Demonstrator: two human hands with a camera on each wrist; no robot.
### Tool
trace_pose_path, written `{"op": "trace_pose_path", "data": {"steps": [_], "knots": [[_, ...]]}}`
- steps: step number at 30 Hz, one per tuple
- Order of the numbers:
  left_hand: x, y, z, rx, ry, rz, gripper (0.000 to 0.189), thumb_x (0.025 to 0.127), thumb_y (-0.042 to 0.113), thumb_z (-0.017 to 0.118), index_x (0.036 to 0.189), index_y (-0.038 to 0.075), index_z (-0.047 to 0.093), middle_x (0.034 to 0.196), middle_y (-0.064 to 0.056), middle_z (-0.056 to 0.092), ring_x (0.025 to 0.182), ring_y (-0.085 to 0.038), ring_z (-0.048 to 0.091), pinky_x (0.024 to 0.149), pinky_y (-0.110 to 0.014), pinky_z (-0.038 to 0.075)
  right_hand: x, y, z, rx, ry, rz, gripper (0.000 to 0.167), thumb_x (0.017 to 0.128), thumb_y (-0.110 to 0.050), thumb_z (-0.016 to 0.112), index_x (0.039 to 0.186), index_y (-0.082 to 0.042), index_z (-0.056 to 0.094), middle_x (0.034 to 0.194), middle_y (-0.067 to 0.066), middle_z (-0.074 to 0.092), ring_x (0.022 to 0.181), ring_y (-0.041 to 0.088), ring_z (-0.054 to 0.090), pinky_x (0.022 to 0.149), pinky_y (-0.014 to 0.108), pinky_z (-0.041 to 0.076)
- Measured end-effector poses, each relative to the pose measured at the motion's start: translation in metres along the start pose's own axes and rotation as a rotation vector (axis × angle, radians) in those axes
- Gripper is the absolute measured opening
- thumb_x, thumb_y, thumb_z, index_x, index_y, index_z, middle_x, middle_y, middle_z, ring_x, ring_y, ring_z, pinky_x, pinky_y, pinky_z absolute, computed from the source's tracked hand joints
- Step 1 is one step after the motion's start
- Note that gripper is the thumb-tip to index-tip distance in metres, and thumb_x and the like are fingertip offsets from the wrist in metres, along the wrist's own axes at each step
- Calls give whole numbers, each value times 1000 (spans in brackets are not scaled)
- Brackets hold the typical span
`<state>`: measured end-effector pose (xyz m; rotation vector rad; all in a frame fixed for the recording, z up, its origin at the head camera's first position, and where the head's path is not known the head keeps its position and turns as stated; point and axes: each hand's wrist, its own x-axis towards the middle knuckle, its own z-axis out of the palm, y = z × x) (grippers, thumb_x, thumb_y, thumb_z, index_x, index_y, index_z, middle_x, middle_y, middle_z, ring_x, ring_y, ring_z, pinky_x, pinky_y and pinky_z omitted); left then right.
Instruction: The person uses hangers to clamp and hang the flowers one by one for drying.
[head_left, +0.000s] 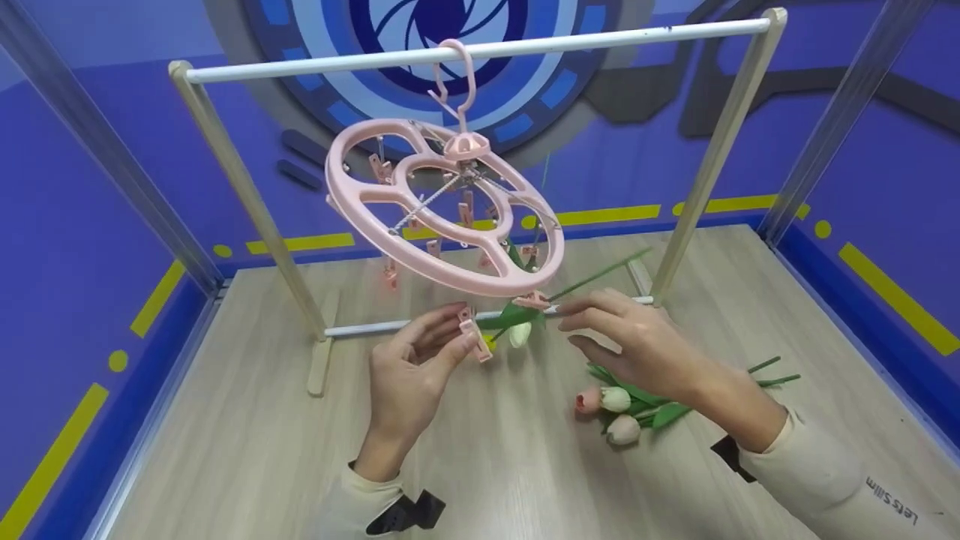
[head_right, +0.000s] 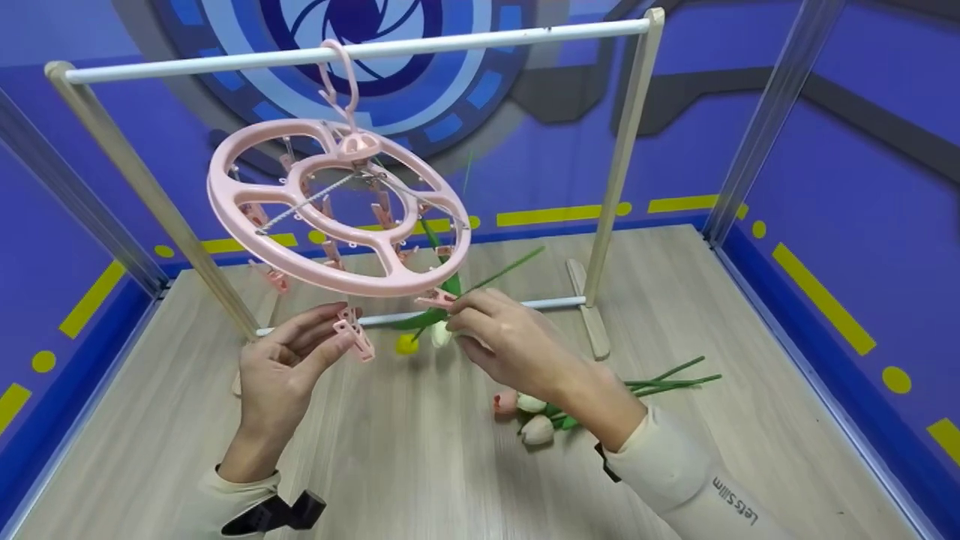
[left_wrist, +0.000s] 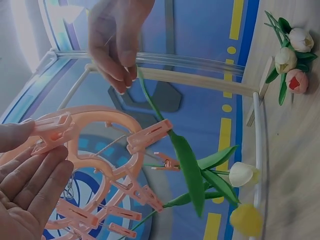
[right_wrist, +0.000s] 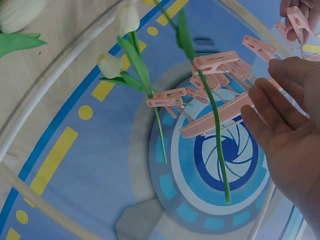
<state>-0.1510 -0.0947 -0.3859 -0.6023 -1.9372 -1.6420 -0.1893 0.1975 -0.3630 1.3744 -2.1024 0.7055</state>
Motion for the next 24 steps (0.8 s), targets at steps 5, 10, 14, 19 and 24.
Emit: {"op": "trace_pose_path", "data": {"steps": [5,10,14,19,24], "knots": [[-1,-1,1,18,3,-3,33,92,2,83,123,-3,74,113,-8,79,100,-21,78,88,-35,63,-7,4,2,48,29,-48,42,78,14,84,113,-7,73,114,8,73,100,28,69,90,27,58],[0,-2,1,4,8,0,33,91,2,83,123,-3,75,113,-7,79,100,-22,78,87,-35,63,-25,11,-3,19,-21,21,41,79,11,85,113,-8,73,113,6,73,102,26,70,96,22,55],[0,-3,0,5,11,5,32,92,2,83,122,-2,75,113,-6,79,100,-22,78,87,-35,64,-42,15,-11,-31,-93,151,43,80,10,87,116,-9,74,114,3,73,104,24,72,91,30,61],[-1,-4,-1,2,20,-8,32,92,0,83,122,-2,75,112,-6,79,99,-22,77,88,-36,64,-64,25,-18,-87,-122,257,45,79,11,88,118,-7,75,115,3,74,106,26,74,82,43,65],[-1,-3,-1,-30,26,-17,32,91,-2,83,121,-5,74,111,-8,79,99,-24,77,87,-38,64,-86,38,-23,-98,-118,332,43,80,12,86,118,-6,76,115,4,75,103,24,74,80,41,65]]}}
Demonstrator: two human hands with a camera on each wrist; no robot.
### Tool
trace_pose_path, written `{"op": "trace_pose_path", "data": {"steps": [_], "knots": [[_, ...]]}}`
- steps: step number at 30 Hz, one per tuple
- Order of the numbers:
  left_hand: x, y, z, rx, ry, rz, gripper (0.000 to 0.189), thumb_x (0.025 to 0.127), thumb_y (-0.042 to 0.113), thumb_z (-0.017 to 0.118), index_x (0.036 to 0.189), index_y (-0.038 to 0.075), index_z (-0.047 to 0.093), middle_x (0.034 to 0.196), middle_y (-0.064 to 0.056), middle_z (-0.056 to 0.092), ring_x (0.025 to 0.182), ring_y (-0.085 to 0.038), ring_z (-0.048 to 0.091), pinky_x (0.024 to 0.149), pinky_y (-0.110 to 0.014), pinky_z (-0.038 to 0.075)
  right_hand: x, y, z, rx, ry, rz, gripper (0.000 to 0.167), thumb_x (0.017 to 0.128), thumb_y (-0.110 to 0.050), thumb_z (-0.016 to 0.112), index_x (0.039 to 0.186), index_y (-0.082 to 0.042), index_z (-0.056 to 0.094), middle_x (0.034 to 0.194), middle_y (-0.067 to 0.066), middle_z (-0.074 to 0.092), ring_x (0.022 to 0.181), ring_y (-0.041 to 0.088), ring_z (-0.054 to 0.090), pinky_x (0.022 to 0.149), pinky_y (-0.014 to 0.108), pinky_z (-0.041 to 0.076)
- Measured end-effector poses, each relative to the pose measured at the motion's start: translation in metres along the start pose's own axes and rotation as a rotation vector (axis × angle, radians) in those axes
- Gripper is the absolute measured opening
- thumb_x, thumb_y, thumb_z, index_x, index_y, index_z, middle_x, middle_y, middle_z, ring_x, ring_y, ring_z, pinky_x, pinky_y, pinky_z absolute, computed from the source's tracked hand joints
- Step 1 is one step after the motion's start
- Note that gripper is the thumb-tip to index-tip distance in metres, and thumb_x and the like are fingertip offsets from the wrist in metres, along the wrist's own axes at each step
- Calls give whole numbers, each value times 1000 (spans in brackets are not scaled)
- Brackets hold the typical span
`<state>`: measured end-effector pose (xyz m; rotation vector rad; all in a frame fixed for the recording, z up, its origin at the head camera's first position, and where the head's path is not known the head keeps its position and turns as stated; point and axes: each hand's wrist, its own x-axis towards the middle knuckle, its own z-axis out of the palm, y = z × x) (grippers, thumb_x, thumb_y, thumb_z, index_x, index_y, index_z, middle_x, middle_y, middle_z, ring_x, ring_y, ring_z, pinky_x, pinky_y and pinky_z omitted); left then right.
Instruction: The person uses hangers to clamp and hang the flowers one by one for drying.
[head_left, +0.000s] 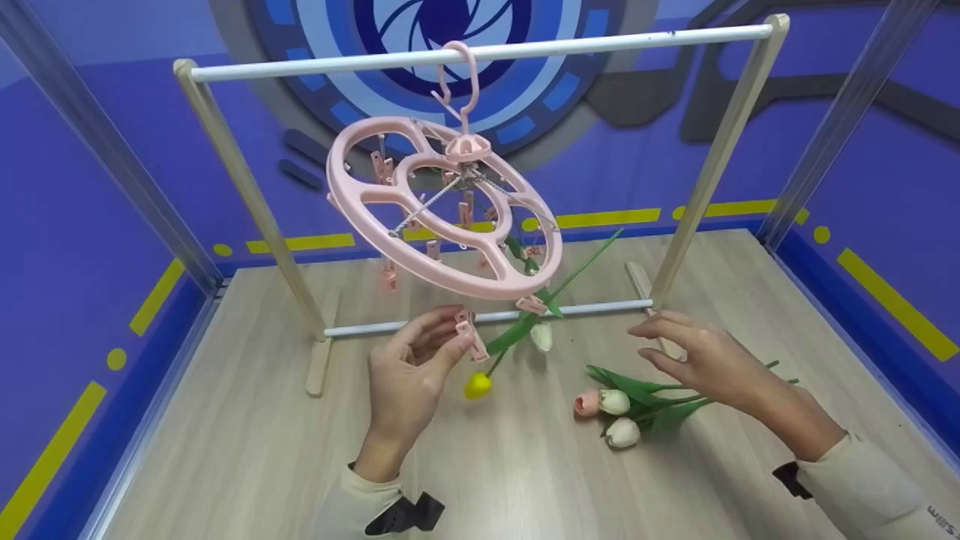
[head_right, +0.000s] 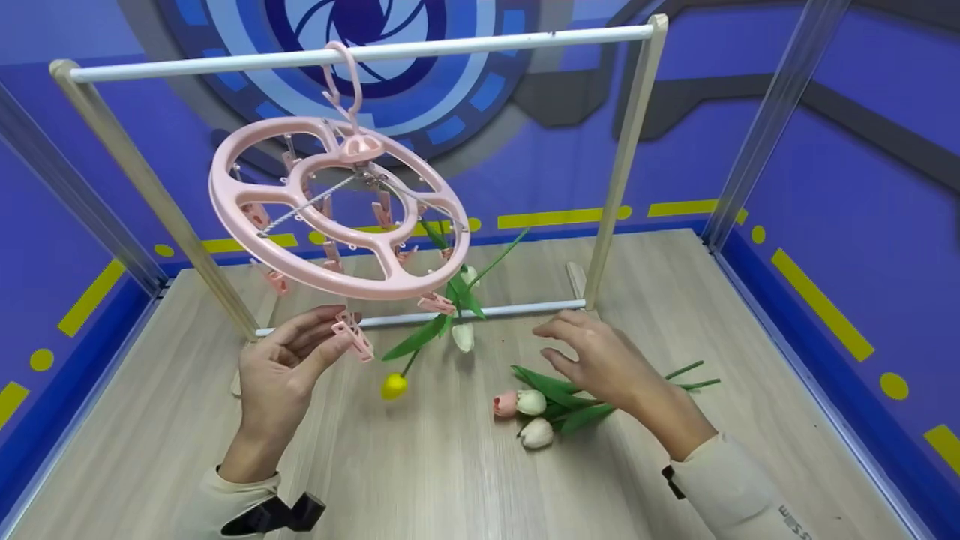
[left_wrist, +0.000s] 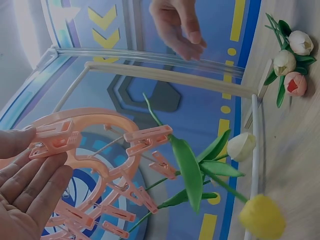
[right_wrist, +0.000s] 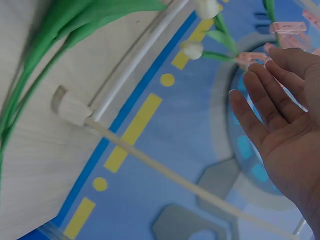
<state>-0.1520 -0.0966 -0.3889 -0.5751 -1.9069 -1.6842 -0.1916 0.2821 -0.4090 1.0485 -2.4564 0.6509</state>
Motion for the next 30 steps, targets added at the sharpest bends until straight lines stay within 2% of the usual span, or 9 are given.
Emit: {"op": "trace_pose_path", "data": {"steps": [7,14,18,25,30], "knots": [[-1,-2,-1,21,1,9,31,92,-1,82,121,-4,74,110,-8,79,98,-23,77,86,-39,64,-24,28,5,5,-28,114,38,85,7,84,121,-5,77,112,5,75,96,23,74,77,42,64],[-2,-2,-2,32,2,5,31,92,-1,82,121,-4,74,111,-7,79,98,-23,77,87,-39,64,-45,48,9,-3,-57,189,35,86,4,85,118,-8,78,108,-2,74,94,23,72,76,41,64],[-2,-1,-2,43,7,-4,31,92,1,83,122,-2,75,112,-5,79,98,-22,77,87,-38,64,-55,55,10,16,-102,248,31,89,1,83,118,-9,78,109,-3,73,96,25,72,78,44,63],[-1,-1,-1,28,8,-9,31,91,0,82,122,-3,75,112,-7,79,98,-23,77,87,-40,64,-68,65,12,43,-213,348,28,93,-1,80,120,-6,77,112,6,73,102,31,70,82,53,61],[0,-2,-1,18,9,2,32,91,-1,83,121,-4,75,111,-8,79,96,-24,77,87,-38,64,-76,72,16,45,-244,388,24,93,-1,80,116,-5,78,109,5,73,102,31,70,83,53,61]]}}
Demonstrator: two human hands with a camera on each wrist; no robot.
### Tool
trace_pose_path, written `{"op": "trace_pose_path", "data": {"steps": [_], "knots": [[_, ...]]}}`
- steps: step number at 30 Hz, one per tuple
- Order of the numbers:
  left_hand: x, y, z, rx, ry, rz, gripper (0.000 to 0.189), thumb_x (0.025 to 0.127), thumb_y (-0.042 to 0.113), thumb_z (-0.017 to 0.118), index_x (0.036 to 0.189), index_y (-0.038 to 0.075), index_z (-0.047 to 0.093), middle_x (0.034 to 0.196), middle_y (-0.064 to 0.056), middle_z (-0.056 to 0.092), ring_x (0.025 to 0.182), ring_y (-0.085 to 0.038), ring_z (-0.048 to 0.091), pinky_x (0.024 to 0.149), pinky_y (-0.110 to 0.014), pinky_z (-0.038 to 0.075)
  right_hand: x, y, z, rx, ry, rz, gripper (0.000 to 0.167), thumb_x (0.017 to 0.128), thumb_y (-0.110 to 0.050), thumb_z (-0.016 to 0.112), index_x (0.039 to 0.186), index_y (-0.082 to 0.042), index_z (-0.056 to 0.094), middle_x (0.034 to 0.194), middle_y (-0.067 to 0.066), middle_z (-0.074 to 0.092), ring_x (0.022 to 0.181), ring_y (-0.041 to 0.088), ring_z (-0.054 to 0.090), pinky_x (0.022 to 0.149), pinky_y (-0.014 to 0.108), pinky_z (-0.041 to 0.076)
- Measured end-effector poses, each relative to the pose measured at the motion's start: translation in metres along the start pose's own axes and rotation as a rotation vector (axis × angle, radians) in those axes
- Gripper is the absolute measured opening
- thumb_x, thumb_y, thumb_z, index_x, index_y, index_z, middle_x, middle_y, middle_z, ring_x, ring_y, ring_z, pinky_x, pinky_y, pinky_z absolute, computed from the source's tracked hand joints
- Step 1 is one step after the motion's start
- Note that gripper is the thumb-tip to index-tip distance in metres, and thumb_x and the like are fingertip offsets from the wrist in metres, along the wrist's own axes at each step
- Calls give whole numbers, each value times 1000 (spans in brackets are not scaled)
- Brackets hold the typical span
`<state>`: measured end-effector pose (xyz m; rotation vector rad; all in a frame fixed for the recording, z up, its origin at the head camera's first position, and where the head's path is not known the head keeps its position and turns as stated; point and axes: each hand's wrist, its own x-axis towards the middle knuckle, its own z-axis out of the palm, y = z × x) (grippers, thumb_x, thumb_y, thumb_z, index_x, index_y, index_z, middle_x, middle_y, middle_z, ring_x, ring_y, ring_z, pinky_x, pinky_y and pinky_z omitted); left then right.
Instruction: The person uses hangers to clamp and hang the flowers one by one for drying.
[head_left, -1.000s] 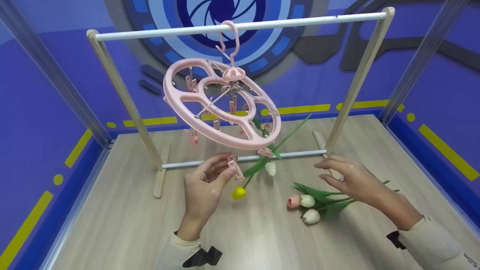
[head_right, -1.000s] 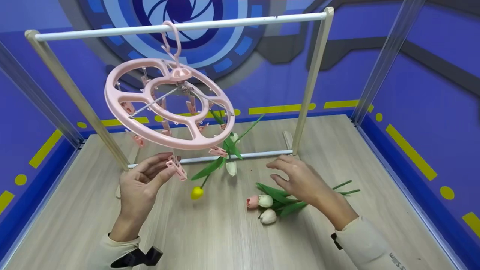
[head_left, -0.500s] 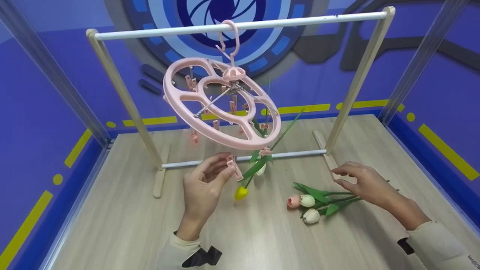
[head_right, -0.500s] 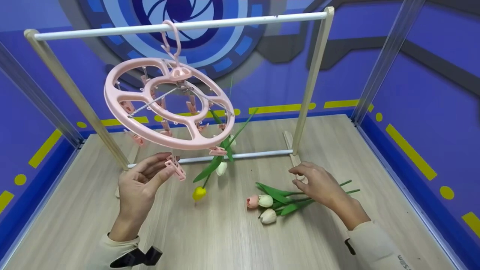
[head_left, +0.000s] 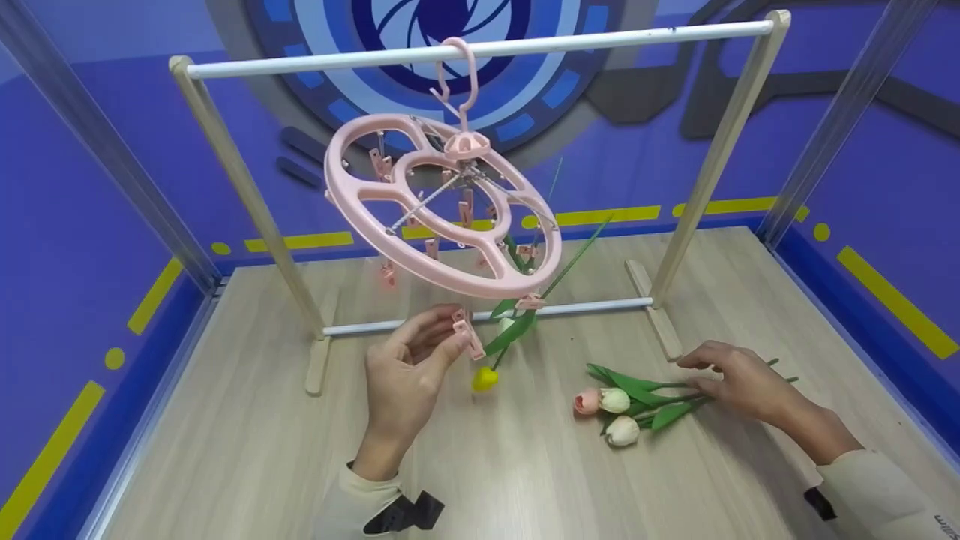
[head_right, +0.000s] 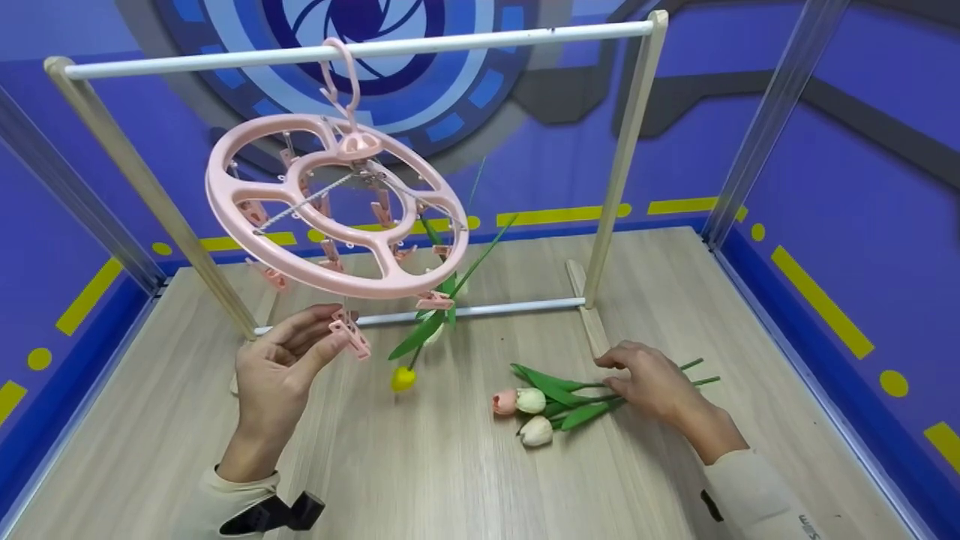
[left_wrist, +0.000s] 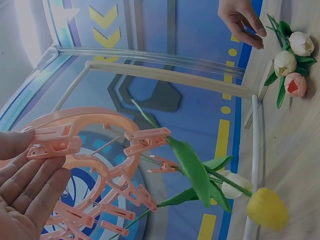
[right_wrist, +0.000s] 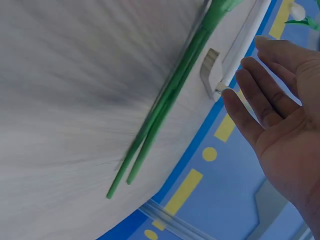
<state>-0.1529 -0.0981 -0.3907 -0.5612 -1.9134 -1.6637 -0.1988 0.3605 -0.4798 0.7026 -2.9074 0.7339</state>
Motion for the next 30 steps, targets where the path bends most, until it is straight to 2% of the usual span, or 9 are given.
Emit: {"op": "trace_pose_path", "data": {"steps": [6,12,18,25,30], "knots": [[0,1,0,-5,-2,7,31,90,-1,83,120,-4,75,111,-7,79,97,-24,78,86,-39,64,-1,10,8,-27,-28,32,18,93,-1,80,109,-7,79,105,2,72,100,31,71,84,52,61],[0,1,-1,17,-2,8,30,91,0,83,120,-4,75,111,-7,79,96,-23,78,86,-40,65,1,19,12,-105,-43,-59,16,89,0,83,99,-12,78,97,-4,69,93,24,70,79,46,60],[0,1,-1,18,-4,1,30,92,0,82,121,-4,75,112,-7,79,97,-23,78,87,-37,64,5,22,14,-157,-43,-90,21,87,4,82,91,-15,76,91,-7,65,87,21,66,74,44,58],[0,1,-1,15,-1,-2,31,91,0,83,121,-3,75,111,-7,79,96,-23,78,86,-37,64,8,24,17,-155,-19,-126,23,85,3,80,86,-17,71,86,-6,64,81,15,62,69,40,56],[0,1,-2,10,1,-7,31,91,0,83,120,-3,75,110,-7,79,97,-23,78,86,-38,64,7,23,17,-99,-4,-75,23,85,-1,80,87,-19,66,88,-10,62,82,10,60,70,37,55]]}}
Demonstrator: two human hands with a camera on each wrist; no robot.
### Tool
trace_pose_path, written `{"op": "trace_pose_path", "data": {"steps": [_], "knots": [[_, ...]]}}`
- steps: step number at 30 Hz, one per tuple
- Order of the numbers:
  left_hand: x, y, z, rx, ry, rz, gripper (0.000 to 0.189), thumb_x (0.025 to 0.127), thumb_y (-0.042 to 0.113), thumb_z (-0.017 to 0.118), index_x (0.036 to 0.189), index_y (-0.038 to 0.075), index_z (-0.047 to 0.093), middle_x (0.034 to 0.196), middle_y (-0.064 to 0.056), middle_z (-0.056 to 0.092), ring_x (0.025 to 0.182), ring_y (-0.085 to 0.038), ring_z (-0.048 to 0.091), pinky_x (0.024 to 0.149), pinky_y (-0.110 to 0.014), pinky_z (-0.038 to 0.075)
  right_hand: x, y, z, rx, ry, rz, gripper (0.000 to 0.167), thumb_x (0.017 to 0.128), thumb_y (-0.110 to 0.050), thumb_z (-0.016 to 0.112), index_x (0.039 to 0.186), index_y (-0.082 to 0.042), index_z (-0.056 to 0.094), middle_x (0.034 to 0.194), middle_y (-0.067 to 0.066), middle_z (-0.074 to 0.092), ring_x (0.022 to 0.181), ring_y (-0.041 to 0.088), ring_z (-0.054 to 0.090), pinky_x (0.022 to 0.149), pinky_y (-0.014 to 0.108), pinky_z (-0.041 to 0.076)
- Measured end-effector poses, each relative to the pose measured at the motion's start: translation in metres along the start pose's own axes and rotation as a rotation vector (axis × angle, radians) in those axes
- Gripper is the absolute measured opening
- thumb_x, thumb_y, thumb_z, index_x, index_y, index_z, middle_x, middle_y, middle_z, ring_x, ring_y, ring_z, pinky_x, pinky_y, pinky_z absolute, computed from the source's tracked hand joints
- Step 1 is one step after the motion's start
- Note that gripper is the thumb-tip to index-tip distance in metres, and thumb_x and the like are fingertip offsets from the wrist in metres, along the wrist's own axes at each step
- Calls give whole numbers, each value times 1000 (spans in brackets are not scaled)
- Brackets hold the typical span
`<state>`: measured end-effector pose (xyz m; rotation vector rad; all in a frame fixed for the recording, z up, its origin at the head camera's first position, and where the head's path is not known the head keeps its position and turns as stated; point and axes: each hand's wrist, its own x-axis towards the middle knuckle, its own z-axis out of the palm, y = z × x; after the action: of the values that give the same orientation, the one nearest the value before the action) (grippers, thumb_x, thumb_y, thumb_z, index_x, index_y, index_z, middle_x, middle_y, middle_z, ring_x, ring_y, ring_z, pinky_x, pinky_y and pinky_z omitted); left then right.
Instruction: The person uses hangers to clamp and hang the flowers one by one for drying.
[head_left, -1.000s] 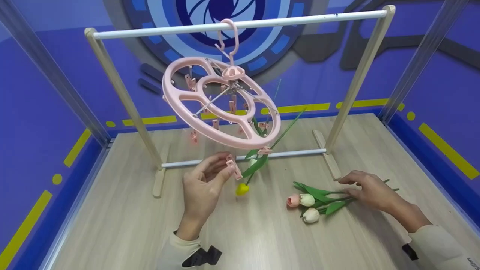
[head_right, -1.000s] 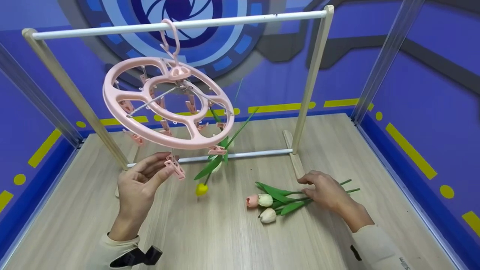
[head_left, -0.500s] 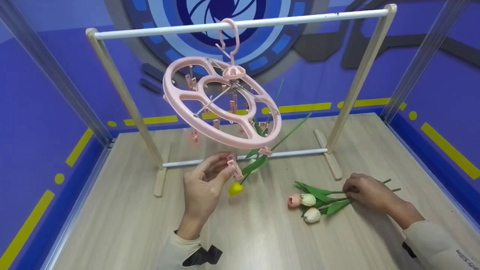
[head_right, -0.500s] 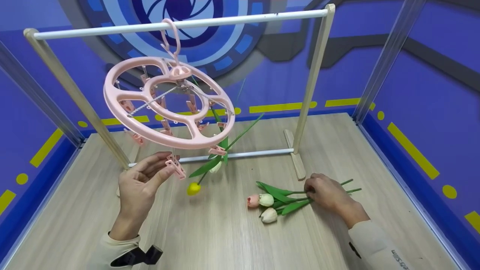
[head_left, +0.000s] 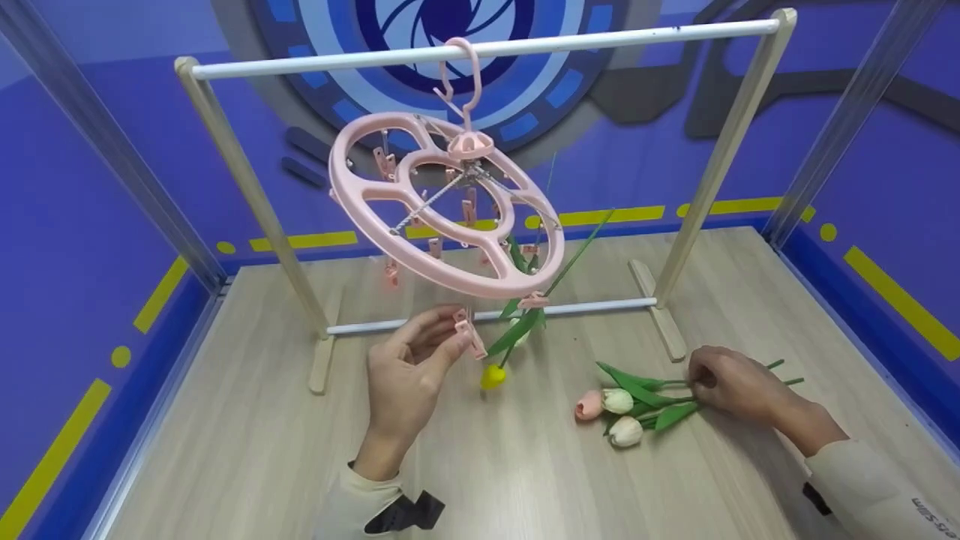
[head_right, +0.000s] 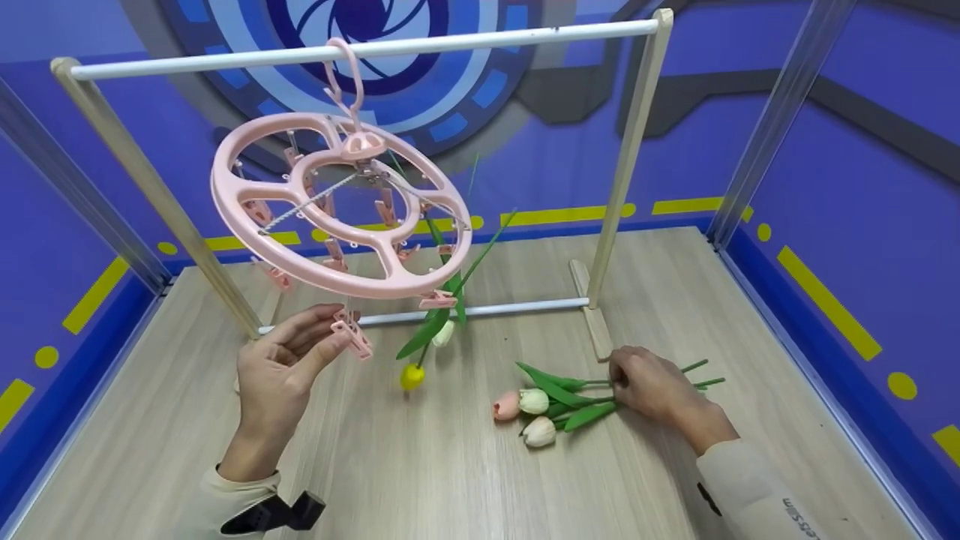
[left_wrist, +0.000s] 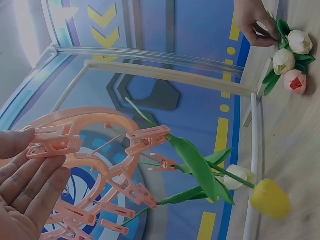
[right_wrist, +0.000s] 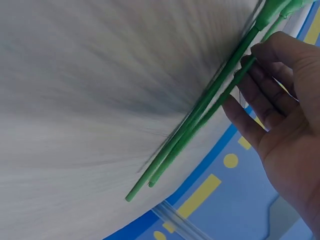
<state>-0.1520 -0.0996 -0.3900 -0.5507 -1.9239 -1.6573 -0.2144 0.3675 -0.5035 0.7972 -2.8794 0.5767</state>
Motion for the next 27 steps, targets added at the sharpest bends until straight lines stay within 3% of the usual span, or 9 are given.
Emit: {"op": "trace_pose_path", "data": {"steps": [5,9,14,21,27], "knots": [[0,0,1,-4,0,-4,31,91,0,83,120,-3,75,110,-7,79,97,-23,78,86,-41,64,0,-5,-9,63,9,91,23,88,-2,80,91,-18,63,88,-12,60,84,10,60,72,36,54],[0,0,2,-11,-1,-6,30,91,0,83,120,-3,75,109,-7,80,97,-23,78,86,-42,64,2,-12,-18,100,39,74,24,88,4,77,97,-15,66,91,-10,65,85,12,63,73,38,58],[1,-1,3,-8,-2,1,30,91,0,83,120,-3,75,109,-7,80,97,-23,78,86,-40,64,5,-23,-28,104,99,-18,25,87,7,80,100,-13,72,95,-10,68,87,13,68,75,39,62],[0,-1,4,-6,4,3,30,92,1,83,120,-3,75,110,-6,80,98,-23,78,87,-36,64,14,-44,-39,80,192,-180,36,79,13,84,100,-14,73,96,-11,68,87,5,67,77,16,57],[-1,-1,8,-35,5,-11,30,92,1,83,120,-3,75,109,-7,80,97,-24,78,87,-36,64,23,-68,-49,76,247,-351,42,74,18,86,101,-13,73,96,-5,69,84,12,70,80,7,52]]}}
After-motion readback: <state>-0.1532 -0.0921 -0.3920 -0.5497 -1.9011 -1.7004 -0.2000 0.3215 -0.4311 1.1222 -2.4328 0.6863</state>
